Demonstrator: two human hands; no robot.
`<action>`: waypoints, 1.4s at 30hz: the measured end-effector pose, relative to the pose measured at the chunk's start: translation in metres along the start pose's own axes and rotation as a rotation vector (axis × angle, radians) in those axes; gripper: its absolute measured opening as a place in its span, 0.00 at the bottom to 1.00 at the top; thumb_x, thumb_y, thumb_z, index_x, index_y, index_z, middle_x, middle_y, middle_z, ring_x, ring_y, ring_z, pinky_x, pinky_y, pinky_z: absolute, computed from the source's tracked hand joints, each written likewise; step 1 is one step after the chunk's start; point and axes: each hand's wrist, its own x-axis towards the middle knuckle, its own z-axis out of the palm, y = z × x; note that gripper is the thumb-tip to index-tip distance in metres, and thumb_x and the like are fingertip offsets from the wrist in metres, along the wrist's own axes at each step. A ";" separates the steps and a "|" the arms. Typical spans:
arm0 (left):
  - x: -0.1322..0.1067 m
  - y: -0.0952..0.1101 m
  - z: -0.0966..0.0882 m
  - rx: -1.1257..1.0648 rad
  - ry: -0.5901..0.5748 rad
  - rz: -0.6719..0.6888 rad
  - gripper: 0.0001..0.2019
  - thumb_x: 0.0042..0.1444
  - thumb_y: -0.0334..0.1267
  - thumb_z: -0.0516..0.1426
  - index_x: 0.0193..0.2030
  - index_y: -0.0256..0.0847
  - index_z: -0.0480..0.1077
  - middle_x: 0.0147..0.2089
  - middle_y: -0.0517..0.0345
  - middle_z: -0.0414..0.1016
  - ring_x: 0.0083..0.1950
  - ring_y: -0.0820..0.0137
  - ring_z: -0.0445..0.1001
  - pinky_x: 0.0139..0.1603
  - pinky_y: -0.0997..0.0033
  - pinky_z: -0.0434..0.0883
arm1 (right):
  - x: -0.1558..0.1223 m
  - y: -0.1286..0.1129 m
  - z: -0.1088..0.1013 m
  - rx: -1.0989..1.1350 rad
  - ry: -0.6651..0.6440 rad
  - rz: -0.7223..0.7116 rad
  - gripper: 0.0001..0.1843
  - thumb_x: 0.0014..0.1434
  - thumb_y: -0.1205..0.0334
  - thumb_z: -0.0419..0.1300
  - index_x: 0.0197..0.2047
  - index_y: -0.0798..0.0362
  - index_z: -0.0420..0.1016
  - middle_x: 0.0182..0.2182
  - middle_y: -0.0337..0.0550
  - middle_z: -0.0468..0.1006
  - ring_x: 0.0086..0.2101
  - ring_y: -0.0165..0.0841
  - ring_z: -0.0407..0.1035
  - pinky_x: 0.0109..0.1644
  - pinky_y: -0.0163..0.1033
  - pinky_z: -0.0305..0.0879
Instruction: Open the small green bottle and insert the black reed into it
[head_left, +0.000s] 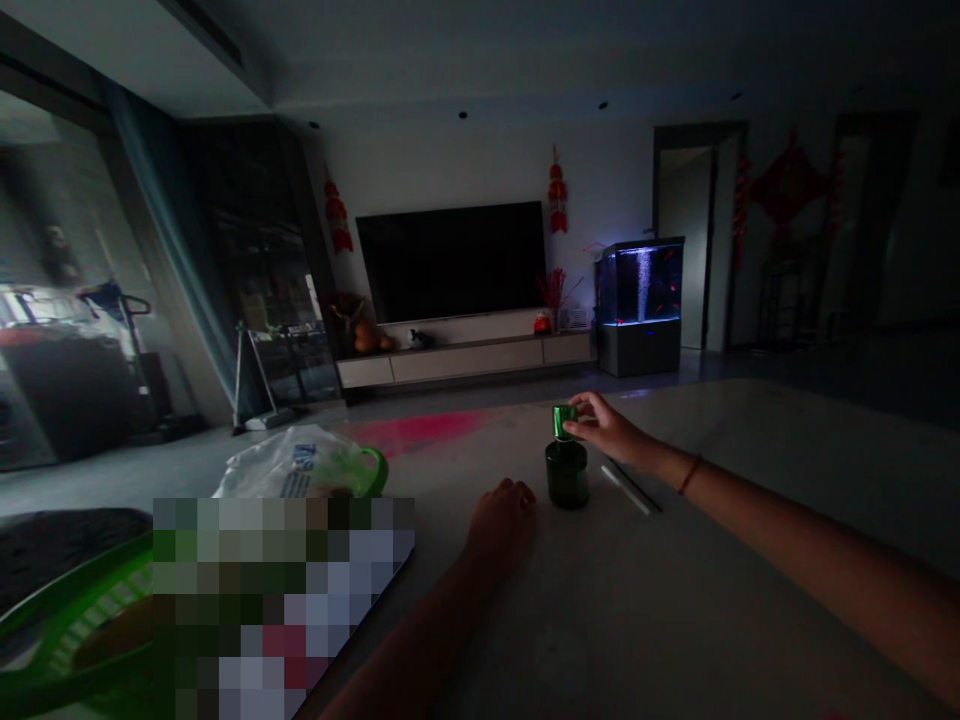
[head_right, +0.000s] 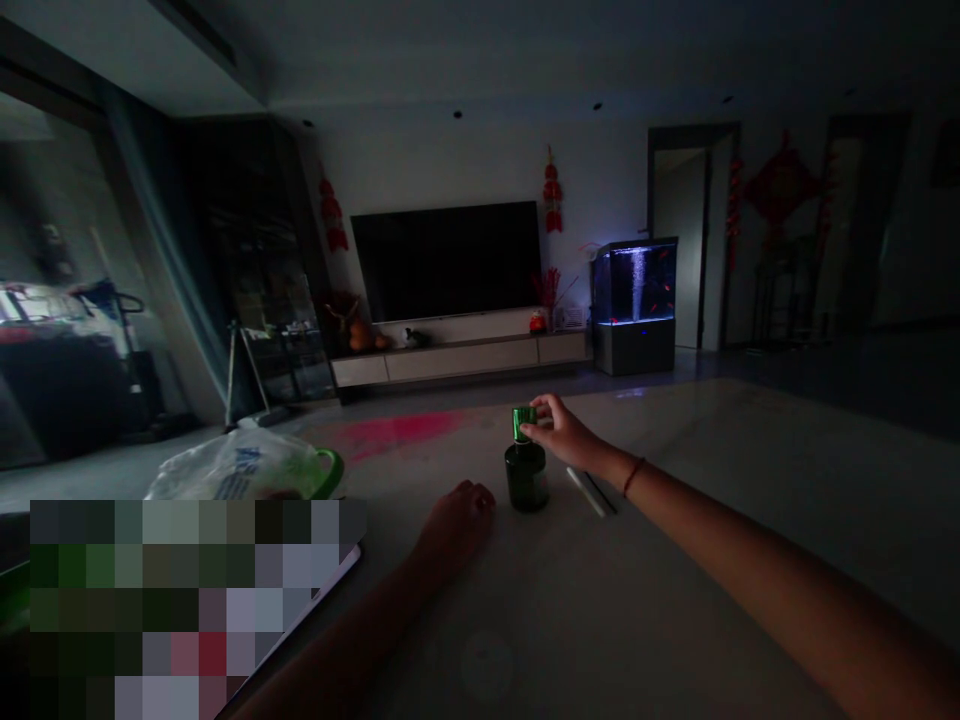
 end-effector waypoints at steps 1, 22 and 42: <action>0.000 0.001 -0.001 0.002 0.000 -0.001 0.12 0.54 0.32 0.45 0.39 0.40 0.68 0.42 0.54 0.69 0.38 0.71 0.69 0.40 0.74 0.63 | -0.001 0.000 -0.002 -0.078 -0.020 -0.031 0.21 0.45 0.59 0.61 0.40 0.51 0.56 0.36 0.39 0.66 0.34 0.29 0.67 0.41 0.41 0.65; 0.018 0.015 0.001 0.081 -0.114 0.123 0.31 0.47 0.57 0.51 0.54 0.40 0.58 0.47 0.47 0.69 0.48 0.58 0.67 0.49 0.59 0.60 | -0.001 -0.024 -0.006 -0.384 -0.331 -0.003 0.20 0.42 0.58 0.63 0.38 0.59 0.66 0.33 0.45 0.72 0.33 0.32 0.67 0.37 0.38 0.63; 0.027 0.021 0.006 -0.192 -0.091 -0.136 0.34 0.33 0.61 0.57 0.48 0.47 0.66 0.37 0.58 0.74 0.37 0.64 0.72 0.34 0.70 0.66 | -0.018 -0.067 -0.035 -0.101 -0.521 0.387 0.37 0.55 0.48 0.50 0.62 0.52 0.40 0.47 0.49 0.69 0.50 0.36 0.61 0.53 0.46 0.53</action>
